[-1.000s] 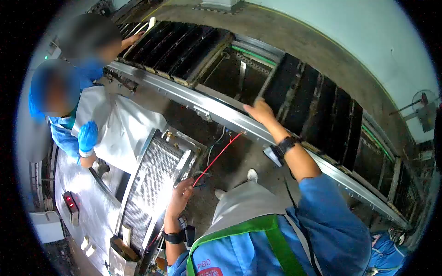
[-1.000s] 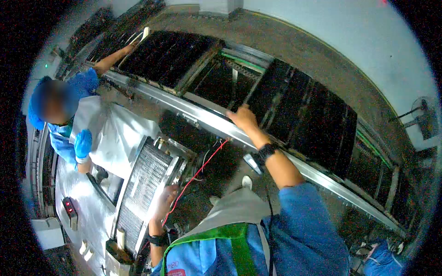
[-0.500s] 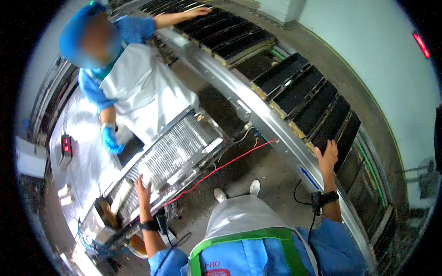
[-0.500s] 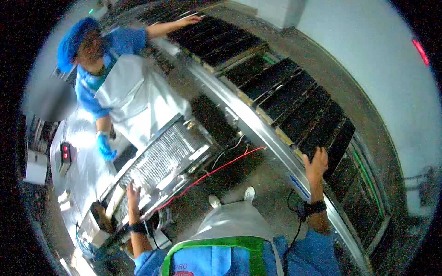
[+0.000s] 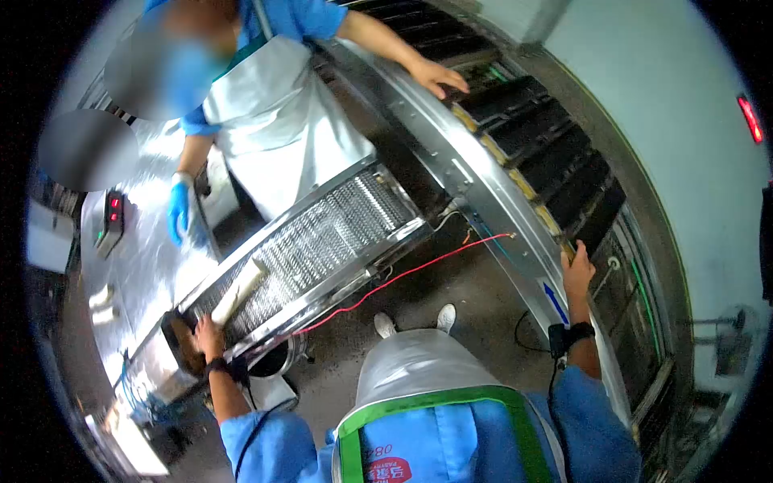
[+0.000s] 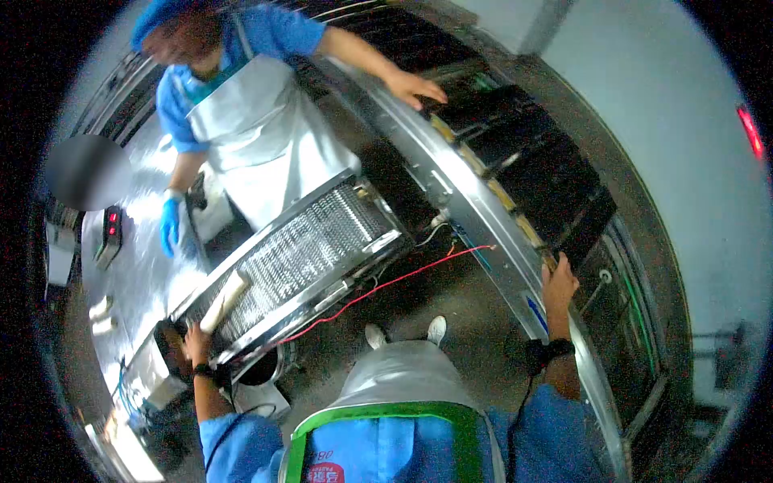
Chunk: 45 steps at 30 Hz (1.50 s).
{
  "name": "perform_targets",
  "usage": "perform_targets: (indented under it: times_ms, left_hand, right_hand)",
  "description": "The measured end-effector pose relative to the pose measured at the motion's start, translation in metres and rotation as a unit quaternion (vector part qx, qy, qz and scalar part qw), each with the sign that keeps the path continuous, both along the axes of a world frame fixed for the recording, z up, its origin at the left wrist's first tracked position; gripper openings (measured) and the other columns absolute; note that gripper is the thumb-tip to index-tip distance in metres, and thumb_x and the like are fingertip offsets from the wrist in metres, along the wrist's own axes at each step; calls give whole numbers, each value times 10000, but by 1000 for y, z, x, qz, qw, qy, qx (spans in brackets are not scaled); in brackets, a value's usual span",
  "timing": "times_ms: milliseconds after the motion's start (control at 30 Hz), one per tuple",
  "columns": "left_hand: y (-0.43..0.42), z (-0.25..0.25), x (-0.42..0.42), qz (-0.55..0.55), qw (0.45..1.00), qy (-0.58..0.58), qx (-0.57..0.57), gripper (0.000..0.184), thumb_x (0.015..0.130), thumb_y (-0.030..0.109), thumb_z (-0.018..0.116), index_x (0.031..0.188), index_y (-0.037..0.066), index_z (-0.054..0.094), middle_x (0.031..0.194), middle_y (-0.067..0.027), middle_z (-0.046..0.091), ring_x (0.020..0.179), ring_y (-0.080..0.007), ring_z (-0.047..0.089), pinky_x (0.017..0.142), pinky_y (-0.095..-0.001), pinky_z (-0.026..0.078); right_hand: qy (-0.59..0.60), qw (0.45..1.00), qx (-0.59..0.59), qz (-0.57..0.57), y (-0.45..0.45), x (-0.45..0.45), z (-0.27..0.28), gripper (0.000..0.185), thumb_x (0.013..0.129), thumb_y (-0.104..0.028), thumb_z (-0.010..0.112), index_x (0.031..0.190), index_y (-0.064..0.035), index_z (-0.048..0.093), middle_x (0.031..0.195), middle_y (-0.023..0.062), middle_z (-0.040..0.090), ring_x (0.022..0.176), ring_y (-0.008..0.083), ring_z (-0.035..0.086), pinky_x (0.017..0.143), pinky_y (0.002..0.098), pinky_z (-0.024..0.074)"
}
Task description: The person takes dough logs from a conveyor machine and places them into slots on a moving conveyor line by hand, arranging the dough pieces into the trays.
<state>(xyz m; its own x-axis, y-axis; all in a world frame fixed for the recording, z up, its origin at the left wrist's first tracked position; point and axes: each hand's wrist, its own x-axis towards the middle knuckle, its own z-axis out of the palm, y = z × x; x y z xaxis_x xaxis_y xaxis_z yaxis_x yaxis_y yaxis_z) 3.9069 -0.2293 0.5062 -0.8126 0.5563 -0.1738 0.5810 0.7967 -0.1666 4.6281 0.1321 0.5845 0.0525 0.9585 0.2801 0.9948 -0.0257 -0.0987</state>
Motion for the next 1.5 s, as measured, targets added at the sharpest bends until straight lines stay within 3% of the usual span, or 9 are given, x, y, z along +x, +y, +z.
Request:
perform_targets:
  times_ms: [33,167,267,400,567,833,1033,1167,1500]
  left_hand:
    - [-31,-51,-37,-104,988,85,82,318,739,201,467,1045,114,458,1126,-93,448,1053,-332,387,854,-448,322]
    - [9,28,10,-154,986,55,25,257,688,211,518,885,48,485,978,-149,497,916,-361,442,767,-446,362]
    - [25,62,9,-34,937,-301,175,298,566,149,596,787,-1,464,709,-101,472,669,-232,466,588,-345,364]
    - [106,185,116,-19,811,-495,311,629,636,205,512,1156,-96,326,995,-145,471,836,-197,466,743,-262,364]
    - [215,246,233,-68,686,-557,463,651,734,299,527,1210,-55,258,976,-132,465,720,-182,509,631,-247,423]
    - [439,306,399,-297,481,-734,376,516,732,203,549,1141,-17,324,923,-116,468,683,-156,534,563,-248,498]
    - [548,261,542,-330,422,-815,222,458,729,250,570,1051,-19,386,906,-90,470,816,-176,502,680,-309,476]
    - [568,158,593,-518,638,-564,86,575,718,366,575,1088,-31,385,1042,-181,472,945,-269,483,803,-328,374]
    - [501,154,612,-674,690,-237,119,273,639,210,620,837,65,499,837,-121,530,799,-282,546,660,-347,458]
  right_hand:
    - [-41,999,22,14,1,6,-6,363,784,-327,477,1040,-70,458,970,106,502,890,278,477,765,460,311]
    - [-92,994,3,60,13,-3,12,301,761,-305,503,903,-40,498,843,102,544,829,274,492,731,444,325]
    - [-43,993,-78,73,21,-15,22,250,746,-266,530,842,-36,512,821,110,546,824,274,492,720,426,331]
    - [-25,995,-71,69,19,-17,21,250,729,-247,550,874,-45,522,836,108,540,844,271,486,723,409,329]
    - [30,987,18,154,16,-12,21,346,716,-242,552,996,-44,500,970,115,519,971,250,443,797,399,304]
    - [41,985,-20,166,30,-7,34,295,715,-220,546,945,-39,502,909,94,509,967,230,435,792,386,305]
    - [74,984,-27,160,40,5,42,262,695,-201,560,895,-39,512,923,92,511,961,227,435,791,388,308]
    - [73,980,-55,176,42,12,45,279,693,-201,565,911,-34,516,940,97,512,961,226,436,790,388,311]
    - [83,962,-125,228,52,19,60,265,685,-227,578,881,-56,528,855,49,523,899,205,438,781,388,310]
